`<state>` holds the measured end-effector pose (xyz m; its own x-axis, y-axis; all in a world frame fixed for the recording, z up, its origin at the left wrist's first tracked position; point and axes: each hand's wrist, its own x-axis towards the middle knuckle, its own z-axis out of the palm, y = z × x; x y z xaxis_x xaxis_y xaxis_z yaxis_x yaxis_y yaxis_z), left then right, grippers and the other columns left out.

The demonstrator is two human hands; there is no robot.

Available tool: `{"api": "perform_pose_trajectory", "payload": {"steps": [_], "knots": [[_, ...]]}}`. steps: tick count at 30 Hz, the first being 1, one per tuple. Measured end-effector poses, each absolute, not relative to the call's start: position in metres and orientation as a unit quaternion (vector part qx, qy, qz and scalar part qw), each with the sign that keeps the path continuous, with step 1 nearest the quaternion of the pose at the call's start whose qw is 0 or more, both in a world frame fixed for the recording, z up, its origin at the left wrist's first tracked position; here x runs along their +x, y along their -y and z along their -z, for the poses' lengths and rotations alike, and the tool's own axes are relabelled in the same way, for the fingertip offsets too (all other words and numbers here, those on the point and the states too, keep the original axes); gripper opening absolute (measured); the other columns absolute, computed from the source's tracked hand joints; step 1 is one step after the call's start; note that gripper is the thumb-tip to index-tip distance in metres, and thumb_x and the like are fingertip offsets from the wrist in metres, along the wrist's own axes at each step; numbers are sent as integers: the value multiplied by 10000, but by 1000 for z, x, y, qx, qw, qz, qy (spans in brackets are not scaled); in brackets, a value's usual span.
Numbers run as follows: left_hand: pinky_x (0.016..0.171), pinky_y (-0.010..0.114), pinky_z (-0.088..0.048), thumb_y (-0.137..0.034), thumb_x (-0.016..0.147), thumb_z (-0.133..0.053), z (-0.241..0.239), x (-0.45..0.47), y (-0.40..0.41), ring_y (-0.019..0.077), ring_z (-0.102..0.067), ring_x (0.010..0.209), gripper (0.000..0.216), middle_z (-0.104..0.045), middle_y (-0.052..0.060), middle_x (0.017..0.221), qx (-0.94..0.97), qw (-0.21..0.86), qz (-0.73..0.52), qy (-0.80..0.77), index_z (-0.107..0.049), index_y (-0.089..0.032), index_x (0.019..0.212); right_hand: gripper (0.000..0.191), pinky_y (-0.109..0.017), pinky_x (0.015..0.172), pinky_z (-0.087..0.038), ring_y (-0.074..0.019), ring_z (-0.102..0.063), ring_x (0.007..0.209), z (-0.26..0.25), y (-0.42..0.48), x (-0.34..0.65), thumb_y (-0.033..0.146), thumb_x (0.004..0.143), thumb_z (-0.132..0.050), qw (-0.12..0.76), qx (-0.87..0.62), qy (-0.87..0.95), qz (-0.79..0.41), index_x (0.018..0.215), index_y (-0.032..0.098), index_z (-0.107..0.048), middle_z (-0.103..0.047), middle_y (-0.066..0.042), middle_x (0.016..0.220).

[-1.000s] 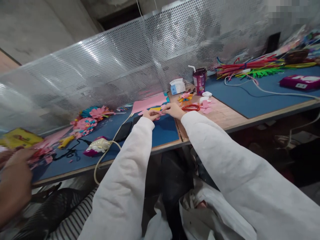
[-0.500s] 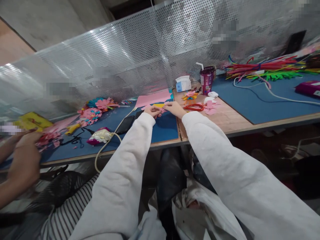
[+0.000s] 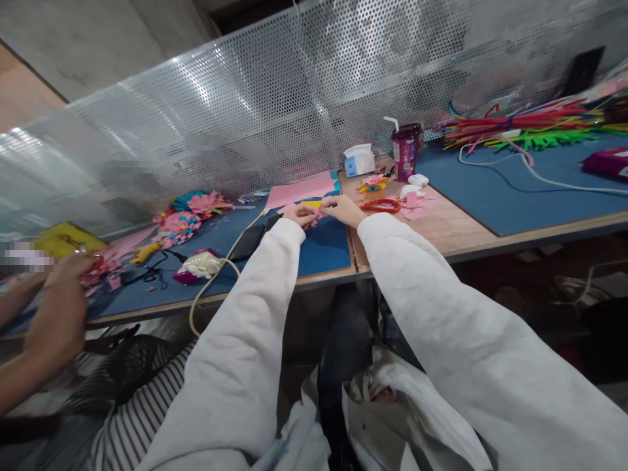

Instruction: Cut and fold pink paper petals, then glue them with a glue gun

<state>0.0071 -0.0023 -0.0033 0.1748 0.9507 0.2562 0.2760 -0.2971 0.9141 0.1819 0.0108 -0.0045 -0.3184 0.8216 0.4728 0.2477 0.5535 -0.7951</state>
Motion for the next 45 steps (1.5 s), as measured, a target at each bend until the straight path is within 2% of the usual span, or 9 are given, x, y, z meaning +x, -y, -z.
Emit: {"api": "perform_pose_trajectory", "payload": {"steps": [7, 11, 14, 17, 21, 28, 33, 36, 45], "knots": [[417, 175, -381, -321, 602, -792, 2, 10, 6, 67, -545, 434, 291, -615, -15, 559, 643, 369, -469, -480, -592, -152, 730, 117, -286, 701, -452, -162, -591, 721, 6, -11, 182, 194, 717, -623, 483, -369, 737, -294, 745, 119, -709, -678, -58, 777], [370, 173, -353, -525, 670, -700, 2, 13, 4, 49, -470, 355, 399, -604, 13, 508, 612, 411, -464, -490, -598, -140, 645, 92, -294, 714, -431, -169, -561, 741, 6, -12, 182, 162, 744, -597, 510, -393, 744, -178, 712, 122, -674, -634, -68, 788], [394, 219, -394, -650, 728, -559, 3, 16, -2, 86, -504, 365, 532, -670, 83, 590, 606, 471, -410, -491, -649, -128, 675, 136, -316, 737, -419, -194, -545, 781, 5, -10, 180, 149, 791, -544, 481, -383, 786, -65, 714, 127, -654, -603, -89, 804], [441, 279, -438, -721, 745, -445, 2, 19, -9, 135, -553, 401, 621, -692, 102, 651, 584, 508, -391, -499, -671, -143, 722, 168, -355, 788, -401, -238, -526, 877, 3, -5, 179, 154, 831, -502, 437, -359, 823, 53, 768, 128, -656, -593, -125, 863], [406, 257, -378, -747, 724, -438, 1, 22, -12, 138, -561, 420, 623, -668, 77, 613, 548, 507, -436, -503, -644, -159, 693, 233, -397, 819, -379, -273, -488, 952, 2, 2, 178, 201, 890, -450, 401, -337, 842, 133, 827, 143, -667, -589, -143, 908], [473, 260, -405, -622, 760, -545, 0, 19, 2, 119, -582, 499, 477, -682, 80, 760, 573, 474, -481, -464, -626, -153, 741, 282, -414, 852, -408, -267, -486, 954, 5, 3, 176, 151, 850, -440, 433, -281, 853, 82, 966, 130, -697, -600, -141, 937], [446, 214, -378, -411, 780, -613, -2, 16, 5, 96, -568, 491, 271, -709, 73, 748, 589, 482, -464, -453, -656, -144, 779, 386, -378, 864, -437, -231, -555, 917, 7, -2, 178, 51, 776, -368, 488, -291, 823, -20, 897, 161, -718, -641, -109, 916], [445, 203, -378, -319, 783, -611, -2, 15, 4, 90, -566, 486, 190, -711, 71, 721, 594, 490, -448, -455, -657, -136, 764, 351, -353, 851, -440, -218, -570, 896, 8, -8, 180, 66, 772, -387, 523, -328, 784, -63, 884, 144, -711, -663, -103, 897], [418, 207, -363, -302, 761, -646, -2, 16, -1, 97, -555, 447, 189, -701, 67, 660, 611, 492, -384, -487, -627, -131, 684, 220, -296, 746, -434, -184, -583, 802, 6, -8, 176, 203, 801, -498, 493, -368, 765, -191, 819, 132, -705, -691, -78, 857]]}}
